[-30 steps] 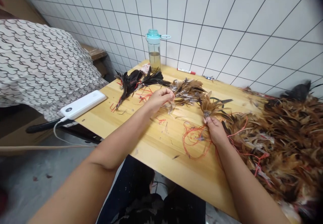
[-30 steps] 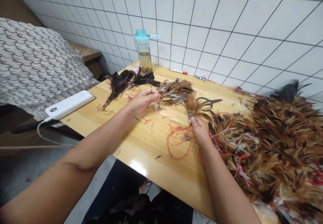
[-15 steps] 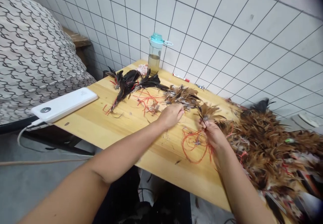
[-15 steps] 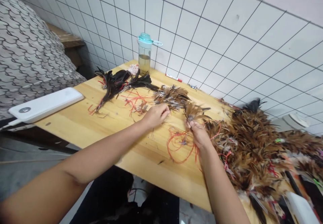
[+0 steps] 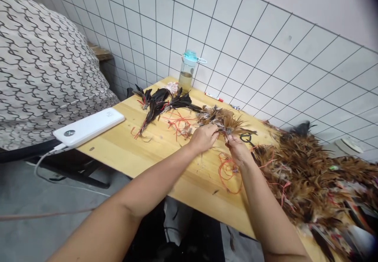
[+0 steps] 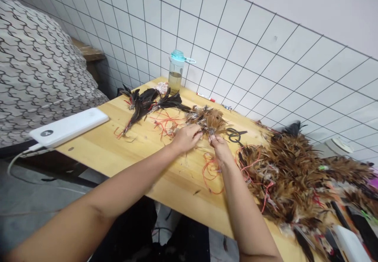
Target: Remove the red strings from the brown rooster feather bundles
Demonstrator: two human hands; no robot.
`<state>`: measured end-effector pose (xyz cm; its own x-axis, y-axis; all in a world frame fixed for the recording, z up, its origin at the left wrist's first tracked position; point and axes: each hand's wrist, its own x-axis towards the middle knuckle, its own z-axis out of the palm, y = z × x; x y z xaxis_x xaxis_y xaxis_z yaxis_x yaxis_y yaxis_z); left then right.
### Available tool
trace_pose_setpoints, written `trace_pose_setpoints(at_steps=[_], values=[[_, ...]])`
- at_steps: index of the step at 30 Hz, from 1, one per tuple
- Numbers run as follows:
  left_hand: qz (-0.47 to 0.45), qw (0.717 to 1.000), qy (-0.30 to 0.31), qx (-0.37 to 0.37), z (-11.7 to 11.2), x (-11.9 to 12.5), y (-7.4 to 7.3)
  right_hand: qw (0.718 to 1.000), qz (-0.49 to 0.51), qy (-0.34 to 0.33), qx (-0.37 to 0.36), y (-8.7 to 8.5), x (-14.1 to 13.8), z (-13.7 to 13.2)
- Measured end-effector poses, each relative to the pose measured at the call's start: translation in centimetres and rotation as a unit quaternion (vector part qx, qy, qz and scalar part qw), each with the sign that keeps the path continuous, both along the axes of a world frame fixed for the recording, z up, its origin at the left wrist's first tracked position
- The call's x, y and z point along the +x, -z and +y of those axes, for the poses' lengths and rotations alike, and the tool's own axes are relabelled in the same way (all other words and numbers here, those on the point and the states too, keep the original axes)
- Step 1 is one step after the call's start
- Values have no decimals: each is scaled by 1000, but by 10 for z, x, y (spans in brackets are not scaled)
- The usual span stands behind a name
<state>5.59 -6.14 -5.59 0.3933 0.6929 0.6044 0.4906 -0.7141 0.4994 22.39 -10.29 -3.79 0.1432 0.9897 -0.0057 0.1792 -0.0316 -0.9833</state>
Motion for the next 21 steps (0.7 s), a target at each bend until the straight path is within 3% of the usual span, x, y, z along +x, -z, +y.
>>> trace_pose_setpoints(at_steps=[4,8,14,18,21], values=[[-39,998,57,0,0,4,3,998,58,-22,-12,8,-4,-2],[-62,995,73,-22,0,5,5,993,99,-56,-39,18,-8,-3],[-15,994,88,-69,4,1,5,998,65,-9,2,38,4,5],[114,990,54,-68,2,0,3,991,-105,80,-16,44,15,10],[181,980,52,-67,-4,2,1,928,-359,97,-2,40,16,5]])
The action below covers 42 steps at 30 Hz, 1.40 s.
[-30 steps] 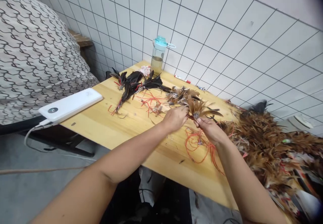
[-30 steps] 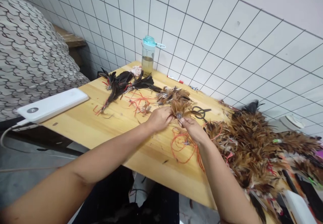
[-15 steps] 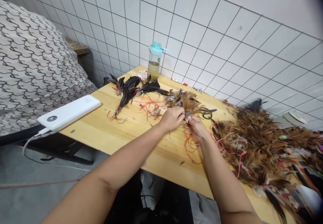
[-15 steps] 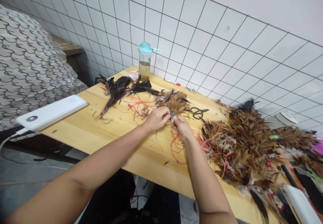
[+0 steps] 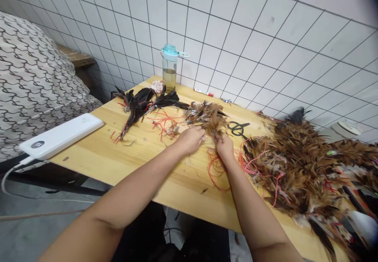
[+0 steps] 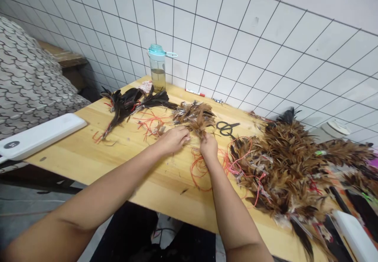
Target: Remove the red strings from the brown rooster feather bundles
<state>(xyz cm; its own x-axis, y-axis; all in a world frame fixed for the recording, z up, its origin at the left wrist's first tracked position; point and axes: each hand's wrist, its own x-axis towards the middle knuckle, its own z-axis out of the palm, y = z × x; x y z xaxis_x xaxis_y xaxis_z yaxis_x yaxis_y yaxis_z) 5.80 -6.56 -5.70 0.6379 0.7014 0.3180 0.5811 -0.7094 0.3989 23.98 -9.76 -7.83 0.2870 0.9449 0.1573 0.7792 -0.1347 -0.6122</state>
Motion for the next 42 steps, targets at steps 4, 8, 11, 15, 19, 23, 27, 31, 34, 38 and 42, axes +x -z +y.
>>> trace_pose_setpoints(at_steps=[4,8,11,15,19,23,27,31,34,38,42], values=[[-1,998,48,28,-10,5,-2,966,-253,21,-47,-11,-8,-12],[-29,990,111,82,-17,11,-2,932,-357,0,-65,-15,-15,-15],[-42,982,125,134,-18,12,-3,920,-386,-23,-67,-13,-18,-14],[-54,976,95,188,-11,7,-6,904,-415,-78,-66,-9,-24,-14],[-66,976,88,187,1,-2,-9,876,-446,-179,-45,-11,-30,-19],[-91,986,95,104,12,-14,-10,865,-427,-261,-22,-18,-31,-26],[-125,989,78,14,27,-21,-7,908,-301,-290,2,-24,-30,-29],[-167,981,71,-65,36,-21,-1,949,-88,-295,66,-23,-29,-27],[-197,972,60,-110,30,-16,1,962,92,-235,101,-16,-28,-22],[-163,976,60,-130,16,-7,1,951,255,-143,105,-1,-24,-14],[-144,983,52,-103,10,-3,2,944,305,-65,111,10,-20,-6]])
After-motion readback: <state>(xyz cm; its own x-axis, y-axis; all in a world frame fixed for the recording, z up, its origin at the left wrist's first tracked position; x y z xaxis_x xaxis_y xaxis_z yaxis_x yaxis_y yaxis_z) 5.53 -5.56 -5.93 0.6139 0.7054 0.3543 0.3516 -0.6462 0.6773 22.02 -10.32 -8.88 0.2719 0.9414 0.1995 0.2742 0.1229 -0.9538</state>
